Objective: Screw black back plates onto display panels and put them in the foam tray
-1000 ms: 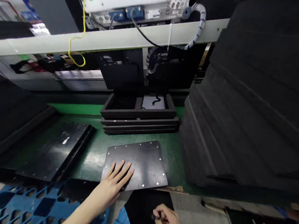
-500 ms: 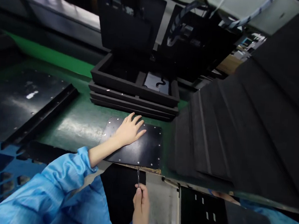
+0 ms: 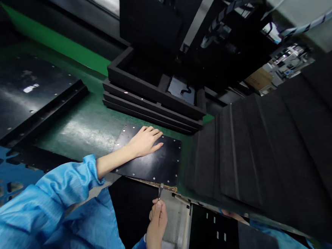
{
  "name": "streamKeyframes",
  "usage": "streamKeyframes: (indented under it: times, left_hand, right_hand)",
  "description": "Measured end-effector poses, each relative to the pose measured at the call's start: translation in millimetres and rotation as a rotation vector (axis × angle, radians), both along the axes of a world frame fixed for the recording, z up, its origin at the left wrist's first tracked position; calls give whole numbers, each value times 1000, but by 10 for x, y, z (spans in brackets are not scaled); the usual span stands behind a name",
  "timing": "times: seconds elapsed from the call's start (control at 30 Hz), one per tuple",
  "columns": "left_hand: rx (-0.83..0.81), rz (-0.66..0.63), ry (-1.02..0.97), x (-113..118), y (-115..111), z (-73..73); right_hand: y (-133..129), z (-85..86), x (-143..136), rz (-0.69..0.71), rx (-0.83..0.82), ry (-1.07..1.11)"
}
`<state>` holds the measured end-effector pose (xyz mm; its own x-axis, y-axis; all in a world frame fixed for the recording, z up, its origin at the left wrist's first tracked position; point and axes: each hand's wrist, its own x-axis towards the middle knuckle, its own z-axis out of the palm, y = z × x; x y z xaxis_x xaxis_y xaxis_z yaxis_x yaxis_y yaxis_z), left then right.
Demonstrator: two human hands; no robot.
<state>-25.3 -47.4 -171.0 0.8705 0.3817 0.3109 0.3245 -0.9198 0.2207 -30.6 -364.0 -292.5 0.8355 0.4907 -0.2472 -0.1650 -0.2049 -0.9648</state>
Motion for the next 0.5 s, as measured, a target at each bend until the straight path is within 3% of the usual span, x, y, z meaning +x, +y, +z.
streamKeyframes:
  times: [0.23, 0.5]
  left_hand:
    - [5, -23, 11, 0, 23, 9]
    - [5, -38, 33, -12, 33, 46]
  right_hand:
    - [50, -82, 0, -33, -12, 17]
    - [114, -9, 9, -2, -58, -33]
